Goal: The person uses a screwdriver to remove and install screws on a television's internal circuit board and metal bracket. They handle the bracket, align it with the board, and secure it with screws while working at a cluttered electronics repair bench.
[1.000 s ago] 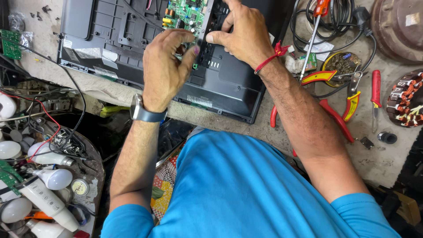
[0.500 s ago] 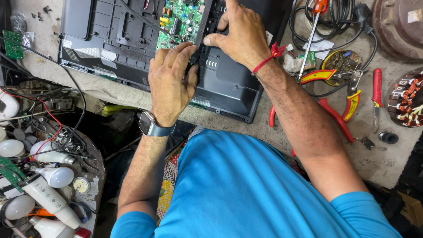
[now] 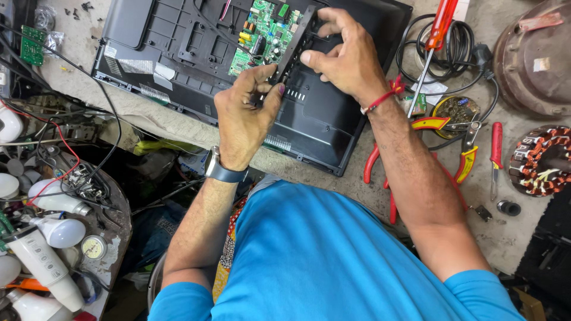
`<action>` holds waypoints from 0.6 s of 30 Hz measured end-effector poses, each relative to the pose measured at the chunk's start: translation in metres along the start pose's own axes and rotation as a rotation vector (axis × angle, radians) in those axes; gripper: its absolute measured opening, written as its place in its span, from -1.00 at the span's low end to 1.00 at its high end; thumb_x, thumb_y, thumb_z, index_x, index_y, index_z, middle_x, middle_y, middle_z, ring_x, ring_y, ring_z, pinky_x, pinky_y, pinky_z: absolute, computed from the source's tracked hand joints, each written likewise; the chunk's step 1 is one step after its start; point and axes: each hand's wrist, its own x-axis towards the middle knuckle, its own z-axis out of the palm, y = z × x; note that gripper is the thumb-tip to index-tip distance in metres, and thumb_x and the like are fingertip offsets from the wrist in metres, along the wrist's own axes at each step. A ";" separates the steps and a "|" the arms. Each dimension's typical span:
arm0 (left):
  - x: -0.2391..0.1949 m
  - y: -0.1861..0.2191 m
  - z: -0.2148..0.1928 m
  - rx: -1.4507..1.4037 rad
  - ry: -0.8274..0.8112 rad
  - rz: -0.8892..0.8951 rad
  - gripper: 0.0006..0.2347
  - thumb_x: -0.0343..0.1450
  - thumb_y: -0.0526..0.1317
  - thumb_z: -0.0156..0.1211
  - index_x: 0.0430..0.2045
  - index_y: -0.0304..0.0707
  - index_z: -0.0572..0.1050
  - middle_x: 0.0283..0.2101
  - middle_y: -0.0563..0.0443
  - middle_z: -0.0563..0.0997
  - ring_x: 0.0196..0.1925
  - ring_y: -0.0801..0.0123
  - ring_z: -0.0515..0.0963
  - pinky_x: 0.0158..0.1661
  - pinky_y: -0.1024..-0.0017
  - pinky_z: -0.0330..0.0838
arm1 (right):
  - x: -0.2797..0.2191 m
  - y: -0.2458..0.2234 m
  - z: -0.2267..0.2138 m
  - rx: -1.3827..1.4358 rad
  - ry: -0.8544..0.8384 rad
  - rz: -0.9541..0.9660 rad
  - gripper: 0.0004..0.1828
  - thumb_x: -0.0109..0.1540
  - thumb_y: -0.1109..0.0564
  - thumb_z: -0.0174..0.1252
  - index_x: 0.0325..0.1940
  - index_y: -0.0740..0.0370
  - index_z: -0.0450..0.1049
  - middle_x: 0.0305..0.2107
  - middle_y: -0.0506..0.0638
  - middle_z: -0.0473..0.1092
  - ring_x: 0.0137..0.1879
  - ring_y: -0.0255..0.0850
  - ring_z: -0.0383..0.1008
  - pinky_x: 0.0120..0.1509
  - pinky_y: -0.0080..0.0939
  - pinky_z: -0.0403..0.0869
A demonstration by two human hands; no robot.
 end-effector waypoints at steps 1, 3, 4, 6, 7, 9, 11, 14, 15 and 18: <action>0.002 0.000 -0.002 -0.057 0.013 0.030 -0.74 0.46 -0.39 0.36 0.02 -0.35 0.55 -0.28 0.01 0.70 -0.29 0.53 0.70 -0.28 0.55 0.60 | -0.006 0.001 0.000 -0.033 0.019 -0.065 -0.26 0.23 0.21 0.45 0.41 0.42 0.26 0.14 0.21 0.37 -0.20 -0.21 0.69 -0.26 -0.35 0.65; 0.003 0.001 -0.007 -0.114 0.024 0.023 -0.76 0.47 -0.40 0.35 0.02 -0.37 0.55 -0.26 -0.01 0.72 -0.27 0.53 0.72 -0.25 0.57 0.62 | -0.014 0.001 0.001 -0.095 0.036 -0.177 -0.25 0.25 0.22 0.47 0.42 0.42 0.26 0.23 0.24 0.29 -0.10 -0.19 0.69 -0.17 -0.35 0.67; 0.004 0.002 -0.010 -0.115 0.016 -0.008 -0.76 0.47 -0.40 0.34 0.01 -0.38 0.55 -0.28 -0.03 0.72 -0.30 0.53 0.70 -0.27 0.58 0.60 | -0.019 0.000 0.001 -0.126 0.042 -0.222 -0.23 0.24 0.23 0.49 0.43 0.42 0.25 0.26 0.26 0.24 -0.05 -0.18 0.67 -0.14 -0.35 0.68; 0.008 0.005 -0.016 -0.112 0.016 0.016 -0.77 0.46 -0.41 0.35 -0.01 -0.40 0.55 -0.23 -0.06 0.73 -0.28 0.51 0.70 -0.24 0.57 0.59 | -0.026 -0.006 0.003 -0.231 0.088 -0.269 -0.18 0.17 0.22 0.53 0.41 0.39 0.26 0.29 0.26 0.18 -0.01 -0.17 0.62 -0.14 -0.36 0.68; 0.011 0.007 -0.019 -0.107 0.024 0.071 -0.78 0.47 -0.42 0.35 -0.02 -0.41 0.55 -0.17 -0.09 0.73 -0.24 0.49 0.71 -0.18 0.56 0.61 | -0.030 -0.010 0.004 -0.306 0.128 -0.270 -0.16 0.12 0.20 0.56 0.39 0.35 0.29 0.28 0.24 0.18 -0.01 -0.17 0.59 -0.17 -0.36 0.66; 0.017 0.012 -0.021 -0.143 0.025 0.124 -0.79 0.48 -0.43 0.36 -0.03 -0.43 0.55 -0.10 -0.11 0.73 -0.18 0.47 0.72 -0.12 0.55 0.62 | -0.038 -0.020 0.004 -0.422 0.191 -0.321 -0.21 0.10 0.18 0.57 0.34 0.30 0.36 0.25 0.20 0.24 0.00 -0.17 0.54 -0.14 -0.33 0.63; 0.022 0.015 -0.025 -0.214 0.016 0.113 -0.81 0.48 -0.44 0.36 -0.05 -0.45 0.54 -0.08 -0.10 0.73 -0.15 0.47 0.73 -0.10 0.55 0.62 | -0.046 -0.029 0.007 -0.491 0.227 -0.428 -0.35 0.16 0.19 0.55 0.29 0.26 0.46 0.19 0.13 0.35 0.03 -0.19 0.52 -0.02 -0.27 0.59; 0.034 0.012 -0.030 -0.295 -0.045 0.100 -0.83 0.47 -0.42 0.38 -0.11 -0.44 0.55 -0.10 -0.05 0.73 -0.13 0.52 0.74 -0.11 0.57 0.64 | -0.052 -0.040 0.010 -0.649 0.292 -0.489 -0.77 0.28 0.23 0.51 -0.03 0.16 0.62 -0.16 -0.04 0.54 -0.04 -0.18 0.50 0.01 -0.18 0.53; 0.040 0.010 -0.029 -0.321 -0.062 0.102 -0.85 0.48 -0.41 0.38 -0.13 -0.44 0.55 -0.12 -0.06 0.73 -0.15 0.52 0.73 -0.12 0.57 0.64 | -0.055 -0.042 0.012 -0.602 0.262 -0.473 -0.81 0.28 0.23 0.48 -0.07 0.19 0.63 -0.21 -0.02 0.55 -0.08 -0.18 0.52 -0.02 -0.18 0.52; 0.059 0.001 -0.024 -0.403 -0.121 0.076 -0.88 0.51 -0.38 0.35 -0.16 -0.46 0.57 -0.23 -0.08 0.71 -0.23 0.54 0.68 -0.19 0.58 0.60 | -0.065 -0.048 0.018 -0.432 0.176 -0.384 -0.88 0.28 0.22 0.42 -0.14 0.27 0.62 -0.32 0.04 0.57 -0.19 -0.21 0.56 -0.12 -0.22 0.52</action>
